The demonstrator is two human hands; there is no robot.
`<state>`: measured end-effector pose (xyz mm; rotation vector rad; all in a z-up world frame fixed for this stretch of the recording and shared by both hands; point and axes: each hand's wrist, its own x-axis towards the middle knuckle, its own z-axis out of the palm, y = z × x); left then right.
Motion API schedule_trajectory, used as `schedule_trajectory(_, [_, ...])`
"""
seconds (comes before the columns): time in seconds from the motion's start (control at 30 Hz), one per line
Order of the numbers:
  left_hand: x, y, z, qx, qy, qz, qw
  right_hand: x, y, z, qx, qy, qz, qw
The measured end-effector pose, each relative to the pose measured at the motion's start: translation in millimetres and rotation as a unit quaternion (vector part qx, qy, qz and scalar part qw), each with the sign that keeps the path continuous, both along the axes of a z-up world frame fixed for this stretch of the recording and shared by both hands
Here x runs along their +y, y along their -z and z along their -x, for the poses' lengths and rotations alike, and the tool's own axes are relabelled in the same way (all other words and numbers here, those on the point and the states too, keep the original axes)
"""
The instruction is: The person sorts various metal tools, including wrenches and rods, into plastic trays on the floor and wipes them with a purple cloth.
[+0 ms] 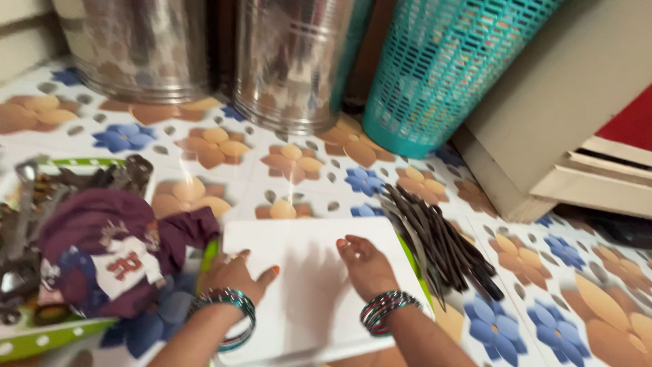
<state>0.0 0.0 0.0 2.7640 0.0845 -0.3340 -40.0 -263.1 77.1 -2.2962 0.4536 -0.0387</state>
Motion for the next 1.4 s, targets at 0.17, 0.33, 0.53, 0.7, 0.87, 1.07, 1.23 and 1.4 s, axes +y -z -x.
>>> schedule_trajectory(0.17, [2,-23,13,0.078,-0.088,0.031,0.993,-41,-18,44,0.051,0.015,0.099,0.994])
schedule_trajectory(0.33, [6,-15,8,0.078,-0.140,0.021,0.987,-83,8,58,0.068,0.077,0.210,0.972])
schedule_trajectory(0.53, [36,8,-15,0.074,-0.287,0.169,0.940,-93,24,55,0.157,0.150,0.175,0.960])
schedule_trajectory(0.7, [46,14,-38,0.073,-0.364,0.349,0.861,-110,32,37,0.173,0.199,0.095,0.960])
schedule_trajectory(0.87, [46,-11,-41,0.039,-0.368,0.506,0.779,-126,23,22,0.147,0.183,0.021,0.972])
schedule_trajectory(1.07, [40,-77,-25,-0.010,-0.347,0.658,0.668,-100,-52,32,0.083,0.229,-0.181,0.953])
schedule_trajectory(1.23, [31,-145,7,-0.037,-0.331,0.719,0.610,-99,-64,37,0.005,0.231,-0.381,0.895])
schedule_trajectory(1.4, [24,-184,35,-0.043,-0.338,0.716,0.609,-113,-62,49,0.015,0.196,-0.515,0.834])
